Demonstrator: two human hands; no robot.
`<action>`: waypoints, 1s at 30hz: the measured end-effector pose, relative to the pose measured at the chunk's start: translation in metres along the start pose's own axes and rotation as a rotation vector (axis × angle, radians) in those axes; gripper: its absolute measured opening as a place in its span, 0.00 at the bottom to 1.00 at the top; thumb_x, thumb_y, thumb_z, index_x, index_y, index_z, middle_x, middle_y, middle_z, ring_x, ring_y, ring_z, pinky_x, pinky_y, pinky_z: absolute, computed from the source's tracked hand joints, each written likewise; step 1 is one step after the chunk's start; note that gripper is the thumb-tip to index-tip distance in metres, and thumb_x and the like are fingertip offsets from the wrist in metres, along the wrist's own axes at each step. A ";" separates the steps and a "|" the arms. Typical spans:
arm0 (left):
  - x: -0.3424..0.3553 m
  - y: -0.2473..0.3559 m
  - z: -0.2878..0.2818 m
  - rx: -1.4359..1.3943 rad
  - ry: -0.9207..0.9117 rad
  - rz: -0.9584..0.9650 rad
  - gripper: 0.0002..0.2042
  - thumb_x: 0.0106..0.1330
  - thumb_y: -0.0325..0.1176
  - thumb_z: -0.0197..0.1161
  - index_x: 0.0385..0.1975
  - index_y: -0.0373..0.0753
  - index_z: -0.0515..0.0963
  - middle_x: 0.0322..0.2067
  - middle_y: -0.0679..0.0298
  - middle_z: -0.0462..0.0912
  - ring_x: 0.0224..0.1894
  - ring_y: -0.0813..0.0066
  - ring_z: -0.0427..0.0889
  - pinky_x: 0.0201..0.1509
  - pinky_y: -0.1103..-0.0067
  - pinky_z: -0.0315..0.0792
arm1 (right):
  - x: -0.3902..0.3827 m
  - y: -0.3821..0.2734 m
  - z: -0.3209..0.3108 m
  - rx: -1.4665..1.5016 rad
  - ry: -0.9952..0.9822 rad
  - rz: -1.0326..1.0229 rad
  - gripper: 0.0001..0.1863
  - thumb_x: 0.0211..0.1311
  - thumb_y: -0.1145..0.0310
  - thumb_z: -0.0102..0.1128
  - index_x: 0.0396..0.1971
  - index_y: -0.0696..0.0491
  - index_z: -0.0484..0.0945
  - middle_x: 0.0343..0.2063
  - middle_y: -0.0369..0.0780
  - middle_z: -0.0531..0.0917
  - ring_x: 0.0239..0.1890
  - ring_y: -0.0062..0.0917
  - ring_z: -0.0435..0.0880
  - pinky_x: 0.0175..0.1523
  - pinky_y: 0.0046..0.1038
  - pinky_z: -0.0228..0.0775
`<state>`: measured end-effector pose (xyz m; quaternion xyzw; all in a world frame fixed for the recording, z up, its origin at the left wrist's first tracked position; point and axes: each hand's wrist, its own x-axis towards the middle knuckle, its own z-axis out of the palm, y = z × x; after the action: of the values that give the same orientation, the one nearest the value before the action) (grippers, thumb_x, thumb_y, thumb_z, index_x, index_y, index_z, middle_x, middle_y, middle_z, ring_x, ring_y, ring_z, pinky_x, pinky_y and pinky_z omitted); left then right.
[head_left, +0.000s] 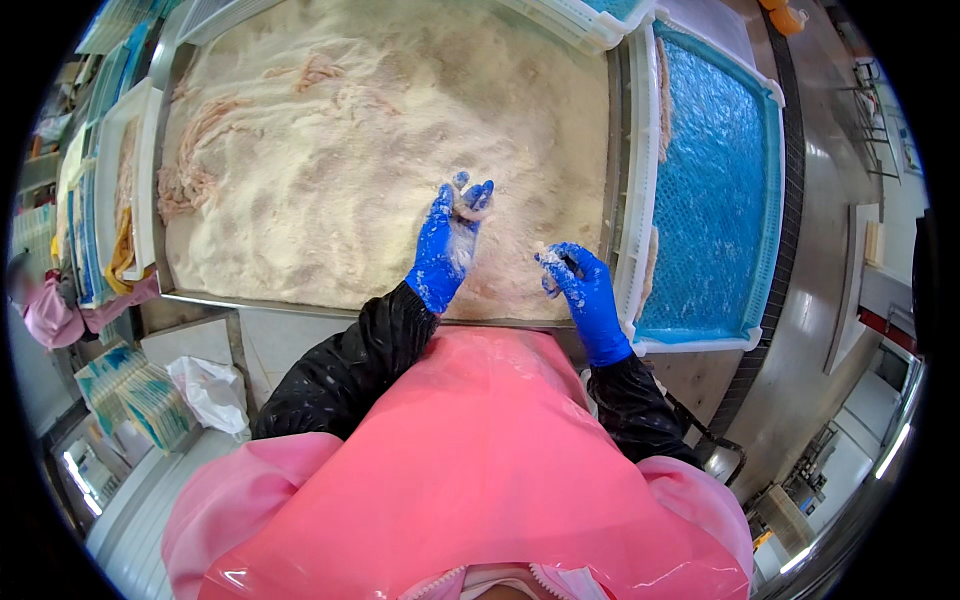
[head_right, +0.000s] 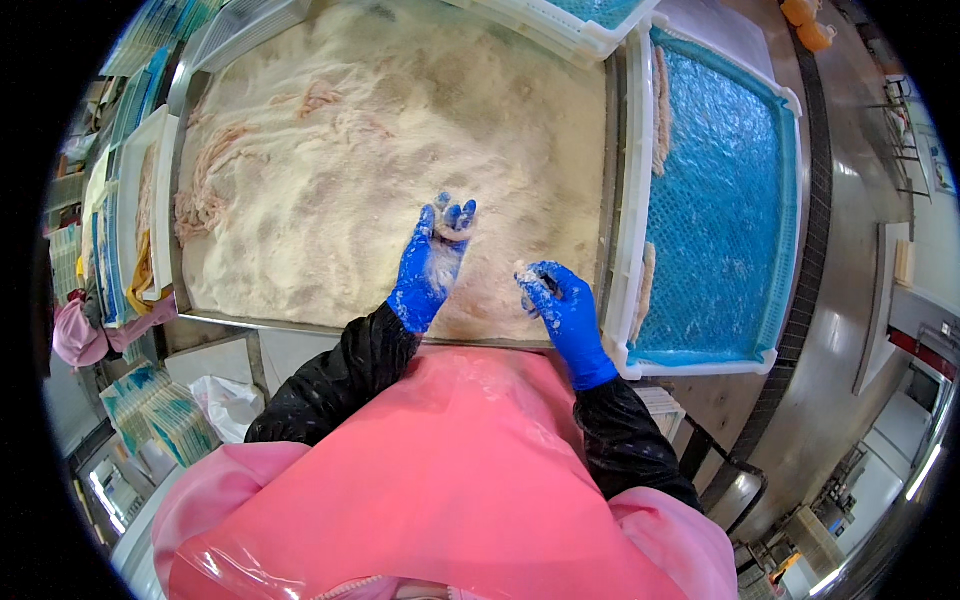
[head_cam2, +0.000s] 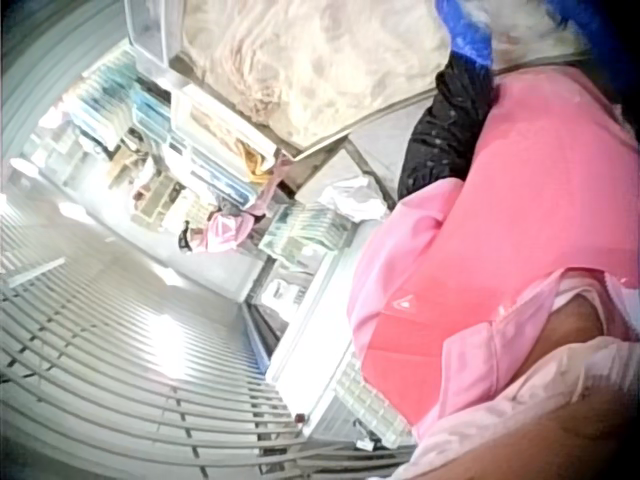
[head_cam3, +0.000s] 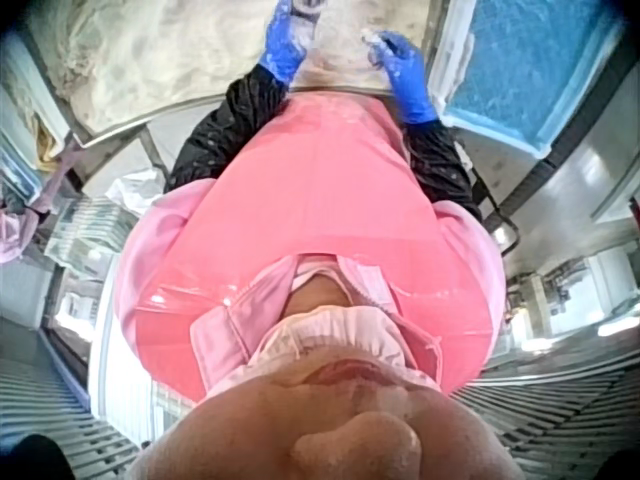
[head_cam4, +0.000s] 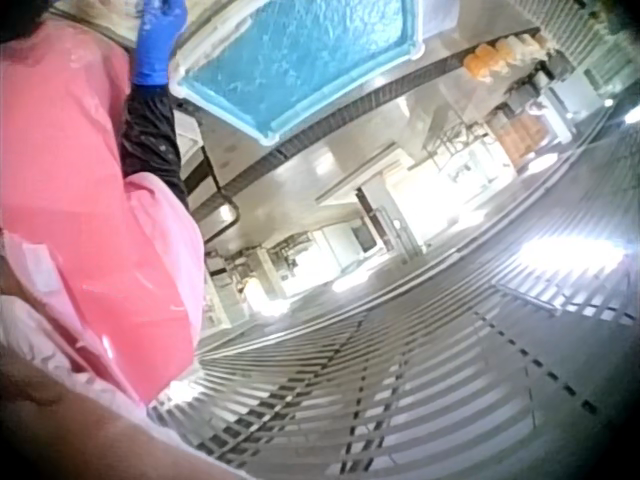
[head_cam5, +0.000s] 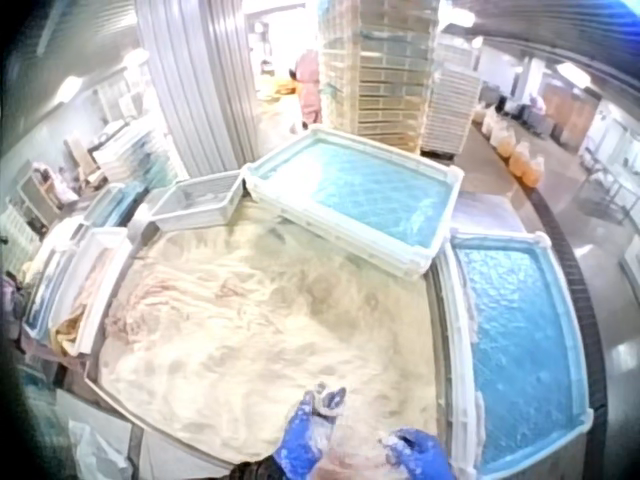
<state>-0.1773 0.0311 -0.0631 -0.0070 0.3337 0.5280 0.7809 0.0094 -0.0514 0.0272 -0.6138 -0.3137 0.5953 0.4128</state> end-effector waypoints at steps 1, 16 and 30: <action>0.008 -0.001 -0.016 0.073 -0.028 0.044 0.21 0.74 0.45 0.49 0.61 0.42 0.65 0.55 0.57 0.71 0.62 0.60 0.69 0.62 0.70 0.66 | 0.003 0.002 -0.002 -0.018 0.018 -0.009 0.08 0.64 0.69 0.60 0.38 0.58 0.79 0.24 0.33 0.78 0.25 0.13 0.74 0.30 0.17 0.66; -0.025 0.032 0.006 -0.290 -0.331 -0.277 0.27 0.74 0.46 0.42 0.69 0.42 0.54 0.70 0.59 0.55 0.71 0.64 0.56 0.70 0.65 0.55 | 0.062 0.027 0.038 -0.685 0.162 -0.715 0.22 0.69 0.64 0.48 0.59 0.57 0.70 0.59 0.46 0.72 0.62 0.39 0.69 0.66 0.39 0.55; -0.020 0.018 0.031 -0.201 -0.260 -0.389 0.39 0.67 0.66 0.39 0.69 0.41 0.54 0.67 0.51 0.59 0.63 0.53 0.66 0.65 0.60 0.63 | 0.049 0.028 0.046 -0.151 0.111 -0.559 0.19 0.62 0.67 0.57 0.51 0.59 0.74 0.51 0.45 0.78 0.49 0.34 0.79 0.54 0.31 0.69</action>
<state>-0.1810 0.0340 -0.0221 -0.0805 0.1685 0.3947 0.8996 -0.0346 -0.0147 -0.0182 -0.5641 -0.4911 0.3990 0.5306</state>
